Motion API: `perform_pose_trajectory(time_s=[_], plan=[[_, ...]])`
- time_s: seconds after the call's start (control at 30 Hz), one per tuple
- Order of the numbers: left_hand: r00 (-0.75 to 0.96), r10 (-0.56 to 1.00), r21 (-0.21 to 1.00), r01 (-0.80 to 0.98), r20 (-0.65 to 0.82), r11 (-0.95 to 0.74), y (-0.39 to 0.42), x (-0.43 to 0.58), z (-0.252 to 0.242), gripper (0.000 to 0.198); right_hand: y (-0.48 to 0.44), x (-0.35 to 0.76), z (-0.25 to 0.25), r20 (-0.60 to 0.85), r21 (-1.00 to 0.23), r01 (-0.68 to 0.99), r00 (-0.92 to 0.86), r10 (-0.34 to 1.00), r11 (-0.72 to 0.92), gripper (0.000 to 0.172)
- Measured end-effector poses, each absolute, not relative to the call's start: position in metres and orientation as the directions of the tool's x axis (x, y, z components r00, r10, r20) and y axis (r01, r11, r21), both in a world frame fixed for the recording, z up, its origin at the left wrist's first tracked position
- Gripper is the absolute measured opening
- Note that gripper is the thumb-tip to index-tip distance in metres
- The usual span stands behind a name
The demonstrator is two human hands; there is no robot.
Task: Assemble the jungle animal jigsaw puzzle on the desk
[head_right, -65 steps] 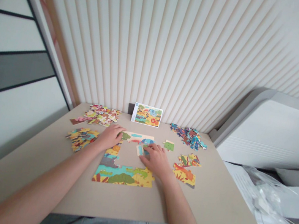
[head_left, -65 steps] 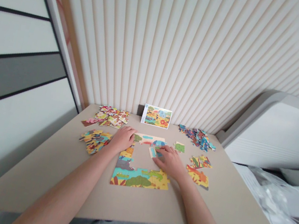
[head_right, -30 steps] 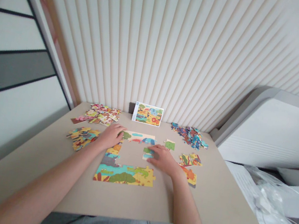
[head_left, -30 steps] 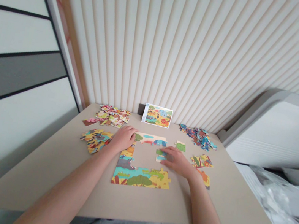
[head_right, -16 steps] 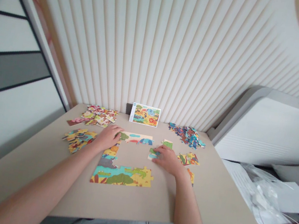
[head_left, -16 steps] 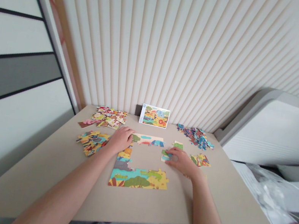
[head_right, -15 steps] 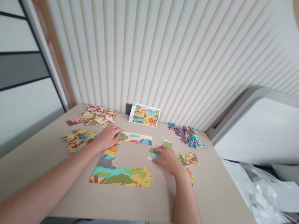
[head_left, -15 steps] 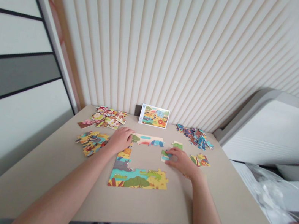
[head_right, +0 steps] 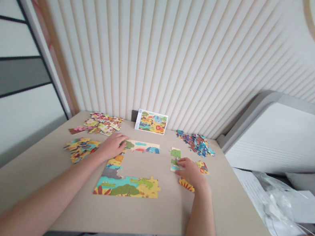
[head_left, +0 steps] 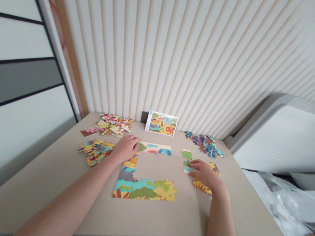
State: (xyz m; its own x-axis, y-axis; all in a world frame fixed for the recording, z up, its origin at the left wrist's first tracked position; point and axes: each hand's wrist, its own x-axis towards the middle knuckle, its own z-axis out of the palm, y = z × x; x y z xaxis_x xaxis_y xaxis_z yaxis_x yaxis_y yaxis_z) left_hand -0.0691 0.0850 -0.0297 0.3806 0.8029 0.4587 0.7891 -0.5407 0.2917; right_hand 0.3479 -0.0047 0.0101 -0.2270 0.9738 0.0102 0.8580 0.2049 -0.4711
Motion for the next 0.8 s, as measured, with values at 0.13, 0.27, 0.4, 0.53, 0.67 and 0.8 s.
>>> perform_pose_trajectory(time_s=[0.13, 0.27, 0.4, 0.53, 0.67, 0.8], plan=[[0.382, 0.801, 0.29, 0.788, 0.461, -0.543, 0.086, -0.069, -0.031, 0.03, -0.013, 0.349, 0.014, 0.034, -0.481, 0.85, -0.224, 0.974, 0.213, 0.031], [0.388, 0.795, 0.286, 0.784, 0.466, -0.55, 0.086, -0.069, -0.03, 0.031, -0.039, 0.351, 0.019, 0.234, -0.437, 0.882, -0.074, 0.969, 0.173, 0.031], [0.389, 0.794, 0.288, 0.782, 0.467, -0.553, 0.087, -0.069, -0.031, 0.03, -0.08, 0.351, 0.014, 0.366, -0.367, 0.917, -0.014, 0.931, 0.158, 0.034], [0.388, 0.794, 0.292, 0.78, 0.467, -0.553, 0.088, -0.069, -0.033, 0.031, -0.12, 0.343, 0.0, 0.346, -0.323, 0.924, -0.086, 0.934, 0.205, 0.033], [0.386, 0.793, 0.295, 0.778, 0.471, -0.554, 0.089, -0.07, -0.035, 0.031, -0.142, 0.339, -0.011, 0.342, -0.338, 0.923, -0.062, 0.938, 0.184, 0.035], [0.39, 0.789, 0.291, 0.777, 0.475, -0.558, 0.09, -0.07, -0.036, 0.031, -0.148, 0.332, -0.012, 0.372, -0.332, 0.93, -0.023, 0.928, 0.156, 0.035]])
